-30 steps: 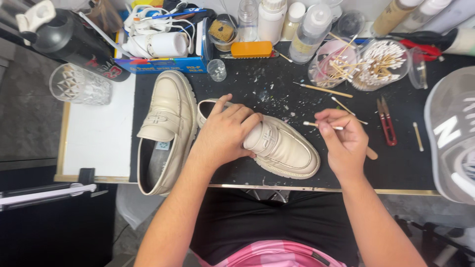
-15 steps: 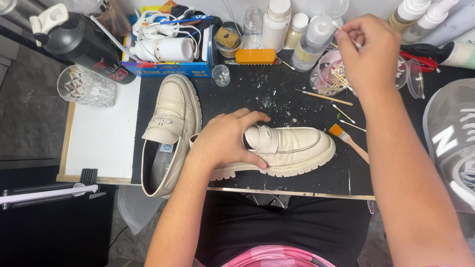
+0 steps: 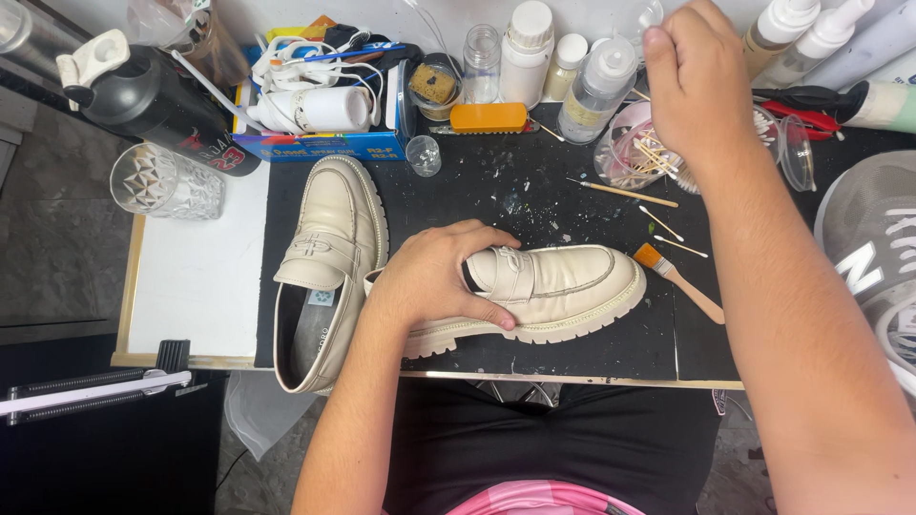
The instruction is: The person cleans a beige loafer-style shoe using a cotton swab. They meticulously wipe the seams, the sole edge, and the upper leather surface. The person rotates the shoe to access different areas and occasionally dips the swab into a container of liquid.
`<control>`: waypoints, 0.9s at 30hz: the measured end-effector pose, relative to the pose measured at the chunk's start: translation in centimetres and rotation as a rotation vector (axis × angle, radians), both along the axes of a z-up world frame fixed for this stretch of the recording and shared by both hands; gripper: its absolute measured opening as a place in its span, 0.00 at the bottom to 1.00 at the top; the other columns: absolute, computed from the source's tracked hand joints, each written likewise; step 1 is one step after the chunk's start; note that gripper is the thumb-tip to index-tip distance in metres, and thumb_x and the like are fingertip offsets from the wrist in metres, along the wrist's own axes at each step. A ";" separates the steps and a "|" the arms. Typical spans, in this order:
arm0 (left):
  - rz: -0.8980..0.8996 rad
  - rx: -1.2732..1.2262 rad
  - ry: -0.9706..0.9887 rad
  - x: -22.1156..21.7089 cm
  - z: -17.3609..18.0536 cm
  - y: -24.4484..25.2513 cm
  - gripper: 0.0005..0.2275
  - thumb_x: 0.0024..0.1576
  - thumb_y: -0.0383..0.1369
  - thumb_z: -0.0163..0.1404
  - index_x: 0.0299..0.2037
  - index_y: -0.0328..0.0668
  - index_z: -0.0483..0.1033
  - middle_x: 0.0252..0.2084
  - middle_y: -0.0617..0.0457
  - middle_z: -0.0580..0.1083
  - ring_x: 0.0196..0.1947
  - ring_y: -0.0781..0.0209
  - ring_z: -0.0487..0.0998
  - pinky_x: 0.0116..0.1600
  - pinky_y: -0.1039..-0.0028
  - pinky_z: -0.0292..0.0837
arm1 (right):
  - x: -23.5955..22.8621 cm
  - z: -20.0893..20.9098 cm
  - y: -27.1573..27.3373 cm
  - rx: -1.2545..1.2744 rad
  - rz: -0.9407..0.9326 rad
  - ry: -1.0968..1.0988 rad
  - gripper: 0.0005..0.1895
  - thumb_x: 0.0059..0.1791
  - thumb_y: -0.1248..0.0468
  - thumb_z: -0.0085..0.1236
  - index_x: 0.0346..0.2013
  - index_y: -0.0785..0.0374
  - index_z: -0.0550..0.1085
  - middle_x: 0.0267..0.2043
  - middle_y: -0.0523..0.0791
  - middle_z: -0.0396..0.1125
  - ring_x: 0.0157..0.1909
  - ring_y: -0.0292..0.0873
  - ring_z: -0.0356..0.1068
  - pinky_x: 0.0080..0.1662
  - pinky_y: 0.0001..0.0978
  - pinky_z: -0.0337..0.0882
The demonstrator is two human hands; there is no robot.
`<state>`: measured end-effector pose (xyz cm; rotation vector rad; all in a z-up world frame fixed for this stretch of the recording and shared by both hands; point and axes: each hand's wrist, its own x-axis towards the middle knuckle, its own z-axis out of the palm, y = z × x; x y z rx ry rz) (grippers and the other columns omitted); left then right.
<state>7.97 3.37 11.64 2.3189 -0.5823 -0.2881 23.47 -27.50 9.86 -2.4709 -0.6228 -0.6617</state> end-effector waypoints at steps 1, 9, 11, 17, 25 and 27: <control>0.001 0.004 -0.003 0.0 0.0 0.0 0.38 0.27 0.57 0.68 0.52 0.54 0.80 0.48 0.55 0.79 0.49 0.49 0.81 0.53 0.62 0.74 | 0.2 0.4 0.3 0.077 0.028 0.077 0.08 0.59 0.69 0.59 0.42 0.71 0.70 0.39 0.51 0.63 0.40 0.50 0.65 0.45 0.44 0.67; 0.007 0.020 0.005 0.0 0.1 -0.1 0.39 0.26 0.56 0.69 0.52 0.54 0.80 0.48 0.55 0.79 0.48 0.49 0.81 0.52 0.61 0.73 | 1.5 1.3 1.2 0.045 0.107 0.171 0.14 0.51 0.68 0.68 0.45 0.69 0.72 0.39 0.48 0.68 0.40 0.43 0.72 0.42 0.35 0.72; 0.007 0.002 -0.006 0.1 0.1 -0.1 0.38 0.26 0.56 0.69 0.51 0.54 0.80 0.48 0.55 0.79 0.49 0.49 0.81 0.52 0.62 0.74 | 1.7 1.3 1.0 0.018 0.098 0.176 0.14 0.50 0.68 0.69 0.45 0.69 0.73 0.39 0.47 0.69 0.40 0.42 0.72 0.41 0.34 0.73; 0.012 -0.023 0.003 0.2 -0.1 0.1 0.38 0.26 0.56 0.69 0.51 0.54 0.81 0.48 0.56 0.80 0.49 0.49 0.81 0.52 0.63 0.74 | 1.5 1.8 1.5 0.001 0.030 0.179 0.13 0.49 0.66 0.73 0.42 0.66 0.77 0.37 0.46 0.69 0.40 0.43 0.72 0.41 0.36 0.72; 0.000 -0.039 -0.004 0.2 -0.2 0.2 0.37 0.28 0.55 0.69 0.51 0.52 0.81 0.48 0.55 0.79 0.49 0.49 0.81 0.53 0.63 0.74 | 1.6 1.8 1.2 0.089 0.110 0.151 0.22 0.47 0.70 0.73 0.28 0.68 0.61 0.41 0.47 0.73 0.46 0.41 0.74 0.42 0.36 0.72; -0.006 -0.054 -0.023 0.6 0.0 0.4 0.36 0.30 0.55 0.69 0.51 0.52 0.80 0.49 0.55 0.80 0.50 0.49 0.81 0.53 0.64 0.74 | 1.7 1.7 1.1 0.049 0.063 0.184 0.22 0.47 0.70 0.73 0.27 0.61 0.63 0.39 0.48 0.73 0.42 0.43 0.74 0.40 0.36 0.72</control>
